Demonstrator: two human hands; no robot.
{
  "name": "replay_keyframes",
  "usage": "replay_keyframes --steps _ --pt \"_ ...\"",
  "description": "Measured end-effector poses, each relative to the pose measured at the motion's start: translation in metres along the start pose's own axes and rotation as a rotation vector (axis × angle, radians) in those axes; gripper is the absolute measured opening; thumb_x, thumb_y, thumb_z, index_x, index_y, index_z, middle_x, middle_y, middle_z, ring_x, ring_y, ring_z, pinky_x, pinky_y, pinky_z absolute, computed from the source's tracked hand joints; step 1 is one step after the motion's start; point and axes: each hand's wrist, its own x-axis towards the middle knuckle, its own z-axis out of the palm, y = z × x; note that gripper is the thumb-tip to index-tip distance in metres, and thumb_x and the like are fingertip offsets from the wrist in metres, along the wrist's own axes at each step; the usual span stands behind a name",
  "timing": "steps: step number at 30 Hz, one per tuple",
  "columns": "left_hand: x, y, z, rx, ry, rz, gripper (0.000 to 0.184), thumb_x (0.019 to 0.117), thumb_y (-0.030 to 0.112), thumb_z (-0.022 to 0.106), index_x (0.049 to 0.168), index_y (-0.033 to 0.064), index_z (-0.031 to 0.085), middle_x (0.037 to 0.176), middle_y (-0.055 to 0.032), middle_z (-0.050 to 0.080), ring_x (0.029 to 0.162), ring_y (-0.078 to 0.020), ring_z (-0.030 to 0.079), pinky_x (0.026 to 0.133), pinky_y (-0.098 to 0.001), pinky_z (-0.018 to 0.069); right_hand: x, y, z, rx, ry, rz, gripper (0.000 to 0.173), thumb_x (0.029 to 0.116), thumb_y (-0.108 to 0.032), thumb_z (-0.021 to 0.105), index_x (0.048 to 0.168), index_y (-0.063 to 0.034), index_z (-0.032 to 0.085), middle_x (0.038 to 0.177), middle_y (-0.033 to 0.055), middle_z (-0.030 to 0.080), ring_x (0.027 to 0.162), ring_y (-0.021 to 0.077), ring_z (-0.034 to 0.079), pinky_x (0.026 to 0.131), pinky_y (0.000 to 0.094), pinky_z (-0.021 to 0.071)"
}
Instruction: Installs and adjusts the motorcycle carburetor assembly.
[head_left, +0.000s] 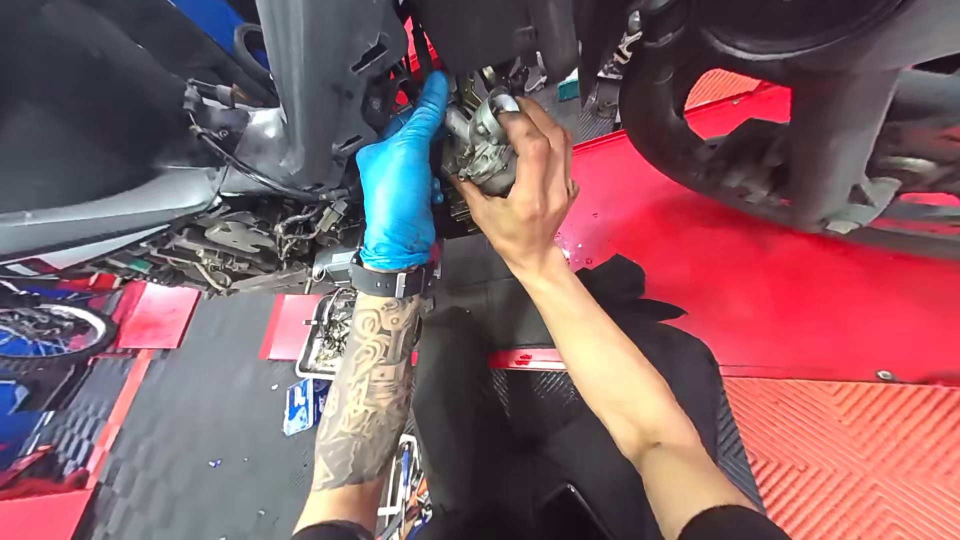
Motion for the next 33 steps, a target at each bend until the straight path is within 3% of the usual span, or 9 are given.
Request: replay_keyframes --steps 2,5,7,11,20,23,33 --pt "-0.001 0.003 0.001 -0.004 -0.038 -0.033 0.034 0.0980 0.043 0.069 0.109 0.0116 0.075 0.082 -0.0003 0.069 0.047 -0.0063 0.045 0.039 -0.0223 0.0359 0.001 0.001 -0.003 -0.009 -0.009 -0.008 0.056 0.0684 -0.029 0.095 0.113 -0.0037 0.073 0.120 0.0196 0.071 0.109 0.0303 0.070 0.076 0.0391 0.0595" --pt "-0.001 0.001 0.005 -0.083 -0.106 -0.003 0.028 0.1020 0.035 0.064 0.108 0.0094 0.074 0.071 0.0012 0.060 0.048 -0.0066 0.043 0.040 -0.0216 0.0352 0.004 0.002 -0.008 -0.014 -0.023 0.012 0.056 0.0682 -0.030 0.094 0.114 -0.0056 0.073 0.119 0.0179 0.071 0.106 0.0293 0.070 0.073 0.0384 0.0592" --pt "-0.002 0.002 0.011 -0.140 -0.139 -0.022 0.024 0.1034 0.031 0.062 0.111 0.0097 0.072 0.074 0.0019 0.061 0.051 -0.0056 0.047 0.043 -0.0198 0.0368 0.006 0.004 -0.010 -0.030 -0.027 0.035 0.057 0.0673 -0.033 0.094 0.113 -0.0061 0.074 0.118 0.0169 0.072 0.105 0.0288 0.070 0.072 0.0388 0.0591" --pt "-0.004 0.003 0.016 -0.235 -0.196 -0.052 0.019 0.1063 0.026 0.056 0.106 0.0119 0.068 0.076 0.0040 0.060 0.051 -0.0023 0.044 0.044 -0.0161 0.0359 0.009 0.006 -0.014 -0.050 -0.040 0.069 0.059 0.0669 -0.037 0.094 0.114 -0.0061 0.075 0.118 0.0173 0.072 0.105 0.0294 0.070 0.072 0.0393 0.0594" --pt "-0.007 0.001 0.021 -0.122 0.024 0.057 0.023 0.0985 0.024 0.070 0.116 0.0084 0.072 0.090 -0.0034 0.069 0.064 -0.0092 0.059 0.049 -0.0228 0.0439 0.008 0.005 -0.011 0.000 -0.054 0.056 0.057 0.0685 -0.034 0.094 0.115 -0.0081 0.074 0.120 0.0169 0.072 0.105 0.0297 0.070 0.072 0.0378 0.0587" --pt "-0.008 0.004 0.019 -0.100 -0.019 0.040 0.017 0.1002 0.025 0.067 0.109 0.0117 0.072 0.076 0.0026 0.059 0.056 -0.0065 0.049 0.046 -0.0213 0.0388 0.008 0.005 -0.012 0.010 -0.055 0.057 0.056 0.0685 -0.032 0.094 0.115 -0.0070 0.074 0.119 0.0177 0.071 0.105 0.0299 0.070 0.073 0.0373 0.0592" --pt "-0.004 0.004 0.021 -0.249 -0.170 -0.019 0.013 0.1058 0.020 0.056 0.105 0.0127 0.067 0.071 0.0054 0.055 0.049 -0.0018 0.041 0.041 -0.0160 0.0320 0.017 0.007 -0.015 -0.026 -0.044 0.107 0.056 0.0680 -0.034 0.093 0.114 -0.0082 0.075 0.117 0.0162 0.072 0.102 0.0289 0.070 0.068 0.0354 0.0580"
